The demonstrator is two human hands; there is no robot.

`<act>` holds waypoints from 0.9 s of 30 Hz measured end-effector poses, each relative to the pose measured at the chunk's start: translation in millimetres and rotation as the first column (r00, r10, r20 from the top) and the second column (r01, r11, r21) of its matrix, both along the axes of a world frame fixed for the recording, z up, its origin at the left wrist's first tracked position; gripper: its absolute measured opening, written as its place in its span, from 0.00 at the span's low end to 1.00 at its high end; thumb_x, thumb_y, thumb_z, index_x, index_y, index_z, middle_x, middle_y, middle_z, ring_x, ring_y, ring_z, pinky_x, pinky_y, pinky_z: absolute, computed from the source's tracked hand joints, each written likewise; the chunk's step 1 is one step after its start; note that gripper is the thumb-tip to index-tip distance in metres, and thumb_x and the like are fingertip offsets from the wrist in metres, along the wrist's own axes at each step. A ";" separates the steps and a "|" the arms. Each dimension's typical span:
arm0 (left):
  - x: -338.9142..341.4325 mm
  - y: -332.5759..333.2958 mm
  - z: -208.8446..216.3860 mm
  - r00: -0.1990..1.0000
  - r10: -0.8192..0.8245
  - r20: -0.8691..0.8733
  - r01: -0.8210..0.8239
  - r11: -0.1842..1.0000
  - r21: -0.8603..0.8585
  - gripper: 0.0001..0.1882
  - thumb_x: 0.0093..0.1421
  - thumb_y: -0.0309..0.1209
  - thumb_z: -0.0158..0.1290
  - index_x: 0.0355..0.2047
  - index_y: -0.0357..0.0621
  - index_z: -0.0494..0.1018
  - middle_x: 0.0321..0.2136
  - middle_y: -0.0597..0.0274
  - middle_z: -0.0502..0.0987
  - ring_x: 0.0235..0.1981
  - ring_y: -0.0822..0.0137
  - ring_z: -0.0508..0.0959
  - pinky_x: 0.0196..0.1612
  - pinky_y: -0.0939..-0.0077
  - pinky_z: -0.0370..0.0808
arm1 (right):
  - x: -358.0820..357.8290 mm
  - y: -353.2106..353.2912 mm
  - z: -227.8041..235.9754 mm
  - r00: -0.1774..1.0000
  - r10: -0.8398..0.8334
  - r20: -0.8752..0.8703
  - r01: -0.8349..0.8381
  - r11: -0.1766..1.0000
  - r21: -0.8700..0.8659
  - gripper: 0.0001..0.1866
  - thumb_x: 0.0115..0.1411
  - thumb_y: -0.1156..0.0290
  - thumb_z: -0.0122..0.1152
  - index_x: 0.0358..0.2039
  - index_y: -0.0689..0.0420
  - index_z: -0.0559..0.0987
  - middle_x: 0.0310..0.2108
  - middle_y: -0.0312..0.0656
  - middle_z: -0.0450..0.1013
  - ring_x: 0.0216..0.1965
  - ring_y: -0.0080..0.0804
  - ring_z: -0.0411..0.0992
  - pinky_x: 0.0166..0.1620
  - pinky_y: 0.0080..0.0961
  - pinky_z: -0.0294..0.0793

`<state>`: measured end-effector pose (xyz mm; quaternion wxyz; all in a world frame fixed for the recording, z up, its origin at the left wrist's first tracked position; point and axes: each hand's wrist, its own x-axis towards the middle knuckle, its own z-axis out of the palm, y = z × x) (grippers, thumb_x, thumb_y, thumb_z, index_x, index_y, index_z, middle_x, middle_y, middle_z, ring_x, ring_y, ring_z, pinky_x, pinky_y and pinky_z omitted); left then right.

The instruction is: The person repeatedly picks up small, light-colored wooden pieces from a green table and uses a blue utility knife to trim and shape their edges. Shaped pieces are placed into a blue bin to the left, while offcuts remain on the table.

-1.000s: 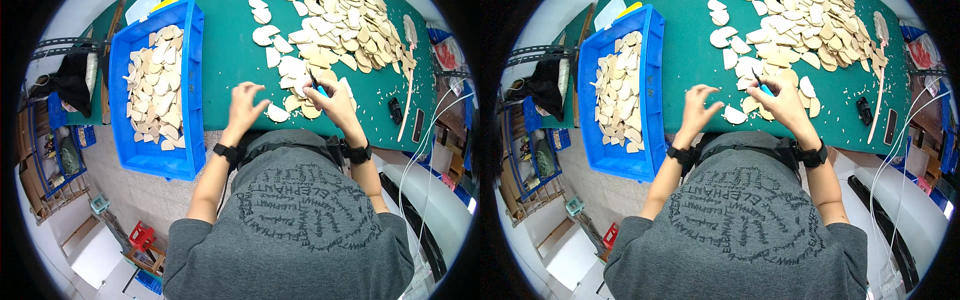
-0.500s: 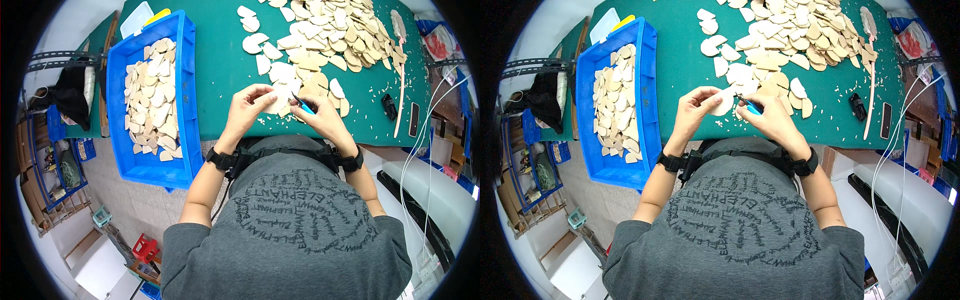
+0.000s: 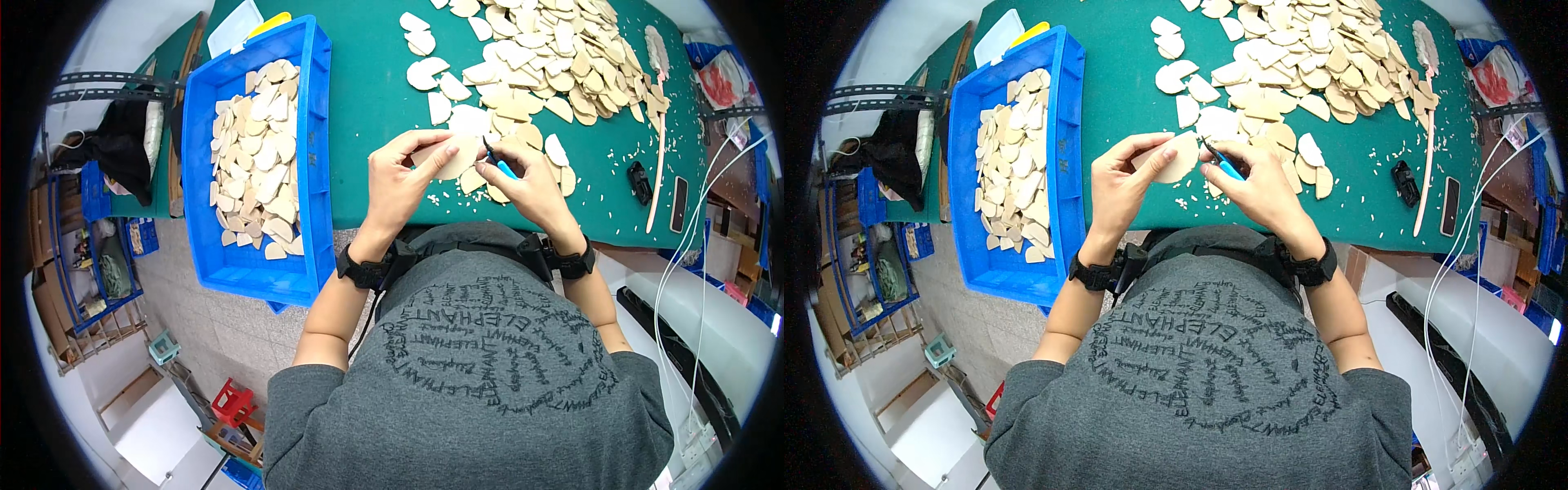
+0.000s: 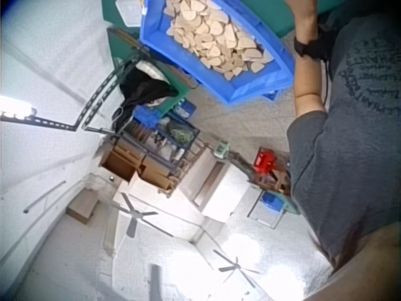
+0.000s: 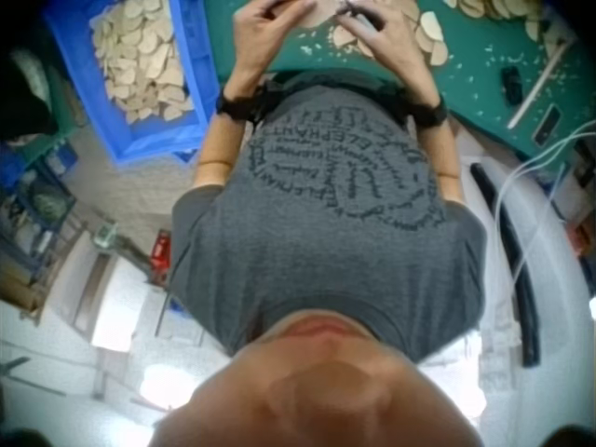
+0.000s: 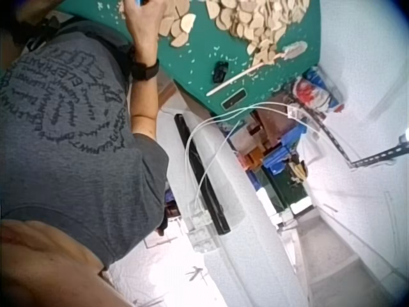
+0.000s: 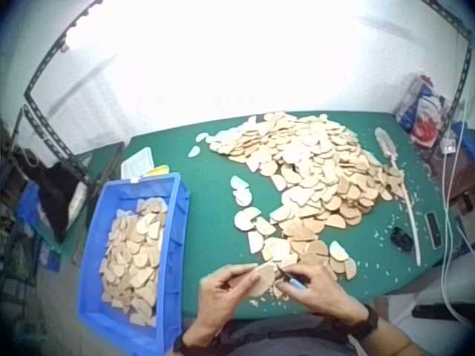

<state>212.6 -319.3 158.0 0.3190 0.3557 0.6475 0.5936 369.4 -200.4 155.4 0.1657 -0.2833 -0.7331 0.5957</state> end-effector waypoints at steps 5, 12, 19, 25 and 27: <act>2.3 1.1 4.5 0.997 0.011 -0.071 -0.012 1.000 -0.007 0.11 0.56 0.26 0.60 0.40 0.35 0.78 0.35 0.58 0.80 0.36 0.75 0.78 0.39 0.83 0.74 | -2.7 0.1 6.1 0.999 -0.001 0.041 -0.001 0.998 0.062 0.12 0.54 0.68 0.62 0.36 0.63 0.79 0.23 0.35 0.74 0.24 0.17 0.67 0.28 0.17 0.66; 1.8 3.0 9.3 0.967 0.031 -0.253 -0.032 0.999 -0.003 0.10 0.54 0.27 0.61 0.37 0.37 0.79 0.32 0.59 0.80 0.33 0.75 0.78 0.36 0.83 0.74 | -2.1 4.3 3.8 0.992 0.021 0.123 -0.030 0.997 0.073 0.11 0.55 0.70 0.62 0.34 0.65 0.79 0.26 0.36 0.74 0.27 0.18 0.68 0.33 0.17 0.67; 0.0 4.0 13.0 0.957 0.018 -0.290 -0.024 1.000 -0.020 0.09 0.54 0.27 0.61 0.36 0.37 0.80 0.31 0.58 0.80 0.32 0.74 0.78 0.34 0.83 0.73 | -4.4 7.5 12.6 0.978 0.066 0.199 -0.085 0.992 0.089 0.10 0.55 0.71 0.63 0.34 0.66 0.79 0.29 0.36 0.75 0.32 0.18 0.70 0.37 0.17 0.69; -1.9 4.7 12.4 0.960 0.016 -0.280 -0.024 0.999 -0.026 0.09 0.54 0.27 0.61 0.35 0.37 0.80 0.31 0.58 0.80 0.32 0.74 0.78 0.35 0.83 0.74 | -5.9 9.8 4.2 0.976 0.057 0.212 -0.066 0.997 0.034 0.09 0.54 0.72 0.64 0.33 0.65 0.80 0.29 0.37 0.75 0.33 0.18 0.71 0.40 0.17 0.70; -2.7 4.4 12.7 0.962 0.013 -0.273 -0.023 0.999 -0.031 0.09 0.54 0.27 0.61 0.36 0.37 0.79 0.31 0.59 0.80 0.32 0.75 0.78 0.35 0.83 0.74 | -6.5 9.9 4.7 0.978 0.060 0.200 -0.065 0.998 0.017 0.09 0.54 0.72 0.64 0.33 0.64 0.80 0.29 0.36 0.75 0.33 0.18 0.71 0.39 0.17 0.70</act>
